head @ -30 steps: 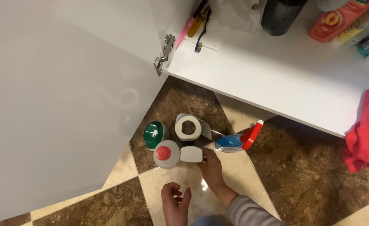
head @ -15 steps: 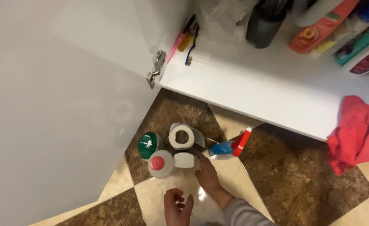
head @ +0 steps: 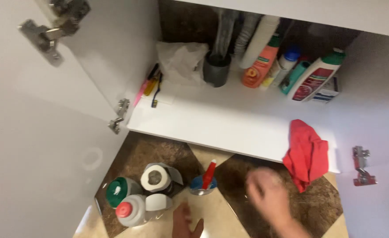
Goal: The person opens a bathroom cabinet and removes several items, including bottles, a roll of toilet paper, and a jar, placing them on the floor. They wipe the cabinet shelf with a red cloth, then return the items to the cabinet. Finally, they wipe the cabinet door and close it.
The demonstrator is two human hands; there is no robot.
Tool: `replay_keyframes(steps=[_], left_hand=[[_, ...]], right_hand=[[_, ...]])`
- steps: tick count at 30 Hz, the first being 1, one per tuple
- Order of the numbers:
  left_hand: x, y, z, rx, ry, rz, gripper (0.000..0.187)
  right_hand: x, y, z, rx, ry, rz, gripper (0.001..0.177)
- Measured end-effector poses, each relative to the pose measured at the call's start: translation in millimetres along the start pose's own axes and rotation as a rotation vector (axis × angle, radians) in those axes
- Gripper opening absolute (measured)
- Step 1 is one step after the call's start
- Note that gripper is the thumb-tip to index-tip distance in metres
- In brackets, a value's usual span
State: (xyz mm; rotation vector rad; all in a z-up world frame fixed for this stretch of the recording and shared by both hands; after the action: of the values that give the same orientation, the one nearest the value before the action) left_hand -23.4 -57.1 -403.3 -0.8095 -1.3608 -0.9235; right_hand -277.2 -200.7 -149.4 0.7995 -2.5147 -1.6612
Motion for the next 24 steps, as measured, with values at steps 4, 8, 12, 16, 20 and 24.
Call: replay_keyframes(steps=[4, 8, 12, 16, 20, 24], left_hand=[[55.6, -46.5, -38.2, -0.207, 0.108, -0.233, 0.114], [85.9, -73.8, -61.1, -0.219, 0.202, -0.144, 0.119], [112.4, -86.3, -80.9, -0.115, 0.18, 0.079, 0.104], [77.4, -82.8, -106.2, 0.0, 0.117, -0.086, 0.078], [91.5, -110.1, -111.9, -0.083, -0.113, -0.399, 0.055], [185.1, -165.2, -91.0, -0.326, -0.062, -0.453, 0.061]], right_hand=[[75.0, 40.4, -57.4, 0.195, 0.027, 0.334, 0.029], [162.2, 22.4, -79.9, -0.291, -0.481, 0.447, 0.072], [186.3, -2.6, -66.0, -0.496, -0.612, 0.354, 0.078], [215.6, -27.5, -51.5, -0.227, -0.419, 0.432, 0.063], [218.7, -20.1, -40.4, -0.005, -0.304, 0.45, 0.055], [217.5, -3.0, -23.2, 0.074, -0.308, 0.49, 0.053]])
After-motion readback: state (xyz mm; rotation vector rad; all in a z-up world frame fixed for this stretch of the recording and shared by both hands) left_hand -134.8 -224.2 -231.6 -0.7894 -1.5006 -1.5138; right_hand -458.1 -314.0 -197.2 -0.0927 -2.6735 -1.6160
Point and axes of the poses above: each hand's wrist, its own z-axis away from the middle knuckle, its own y-axis out of the back of the hand, x = y × z, the point moved 9 cm from there along -z, towards the middle knuckle, and after that the axes turned 13 degrees about z, right-handed, at the moved point
